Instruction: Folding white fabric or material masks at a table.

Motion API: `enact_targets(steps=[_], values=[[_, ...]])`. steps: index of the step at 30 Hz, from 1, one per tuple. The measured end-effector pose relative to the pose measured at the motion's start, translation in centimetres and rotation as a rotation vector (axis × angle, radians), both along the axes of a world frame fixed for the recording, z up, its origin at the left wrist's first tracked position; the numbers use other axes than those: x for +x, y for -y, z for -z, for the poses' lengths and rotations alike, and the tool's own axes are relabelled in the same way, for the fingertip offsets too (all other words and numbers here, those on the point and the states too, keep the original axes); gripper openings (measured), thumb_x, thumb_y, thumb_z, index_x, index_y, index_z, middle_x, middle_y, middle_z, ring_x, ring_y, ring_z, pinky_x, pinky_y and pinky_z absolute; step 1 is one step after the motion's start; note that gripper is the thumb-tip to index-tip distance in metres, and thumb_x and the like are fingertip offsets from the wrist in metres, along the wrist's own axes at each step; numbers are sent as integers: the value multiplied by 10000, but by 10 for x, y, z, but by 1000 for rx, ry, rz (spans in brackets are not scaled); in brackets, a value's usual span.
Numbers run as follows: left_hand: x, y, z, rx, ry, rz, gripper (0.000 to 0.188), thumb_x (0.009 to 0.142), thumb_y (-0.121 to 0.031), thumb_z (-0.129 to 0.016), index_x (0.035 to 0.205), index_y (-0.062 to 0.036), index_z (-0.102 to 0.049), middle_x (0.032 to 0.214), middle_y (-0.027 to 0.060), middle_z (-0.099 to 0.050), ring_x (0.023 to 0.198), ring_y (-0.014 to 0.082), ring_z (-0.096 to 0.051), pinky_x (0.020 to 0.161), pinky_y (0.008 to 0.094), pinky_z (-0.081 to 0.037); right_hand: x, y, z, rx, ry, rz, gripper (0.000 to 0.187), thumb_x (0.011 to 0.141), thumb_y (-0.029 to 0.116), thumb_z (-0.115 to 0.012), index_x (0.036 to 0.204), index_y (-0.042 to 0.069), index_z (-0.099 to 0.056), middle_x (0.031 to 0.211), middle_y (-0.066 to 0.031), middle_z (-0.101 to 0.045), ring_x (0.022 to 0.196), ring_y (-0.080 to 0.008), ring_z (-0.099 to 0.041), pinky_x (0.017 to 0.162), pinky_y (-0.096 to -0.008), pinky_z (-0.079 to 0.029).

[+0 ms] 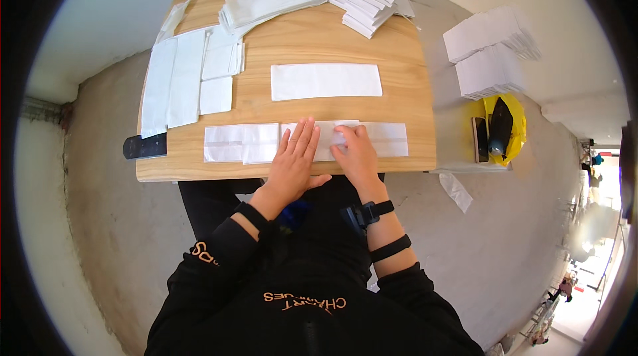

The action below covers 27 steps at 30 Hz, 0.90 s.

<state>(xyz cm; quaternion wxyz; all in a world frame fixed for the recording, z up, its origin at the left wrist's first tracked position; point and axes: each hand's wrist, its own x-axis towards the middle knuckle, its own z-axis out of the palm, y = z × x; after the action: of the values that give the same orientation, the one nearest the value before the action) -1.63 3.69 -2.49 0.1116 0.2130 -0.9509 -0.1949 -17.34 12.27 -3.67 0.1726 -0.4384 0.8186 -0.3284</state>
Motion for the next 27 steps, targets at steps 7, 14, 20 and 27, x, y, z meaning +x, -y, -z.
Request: enact_targets(steps=[7, 14, 20, 27], values=[[-5, -3, 27, -103, 88, -8, 1053, 716, -587, -698, 1469, 17, -277, 1565, 163, -216, 1461, 287, -186, 1170, 441, -183, -12, -9, 7, -28, -5, 16, 336, 764, 140, -703, 1089, 98, -627, 997, -105, -542, 941, -300, -593, 782, -397, -499], [-5, -3, 11, -86, 173, 2, 1091, 646, -448, -805, 1471, 12, -259, 1558, 166, -230, 1456, 293, -202, 1166, 437, -205, -68, -61, 24, 90, -395, 526, 518, 714, 212, -766, 1152, 40, -550, 1143, -170, -535, 1052, -342, -545, 884, -446, -467], [-5, -3, 14, -126, 113, -9, 1020, 639, -254, -810, 1462, 13, -269, 1550, 169, -246, 1447, 299, -233, 1164, 438, -220, -93, -66, 9, 309, -119, 670, 559, 673, 292, -822, 1100, 7, -601, 1040, -144, -642, 976, -270, -608, 866, -394, -484], [-5, -4, 13, -107, 99, -14, 987, 641, -193, -789, 1459, 15, -278, 1547, 173, -254, 1447, 300, -232, 1157, 450, -234, -98, -68, 22, -31, 430, 627, 357, 754, 218, -767, 1002, -7, -644, 906, -111, -686, 847, -190, -644, 787, -309, -492]])
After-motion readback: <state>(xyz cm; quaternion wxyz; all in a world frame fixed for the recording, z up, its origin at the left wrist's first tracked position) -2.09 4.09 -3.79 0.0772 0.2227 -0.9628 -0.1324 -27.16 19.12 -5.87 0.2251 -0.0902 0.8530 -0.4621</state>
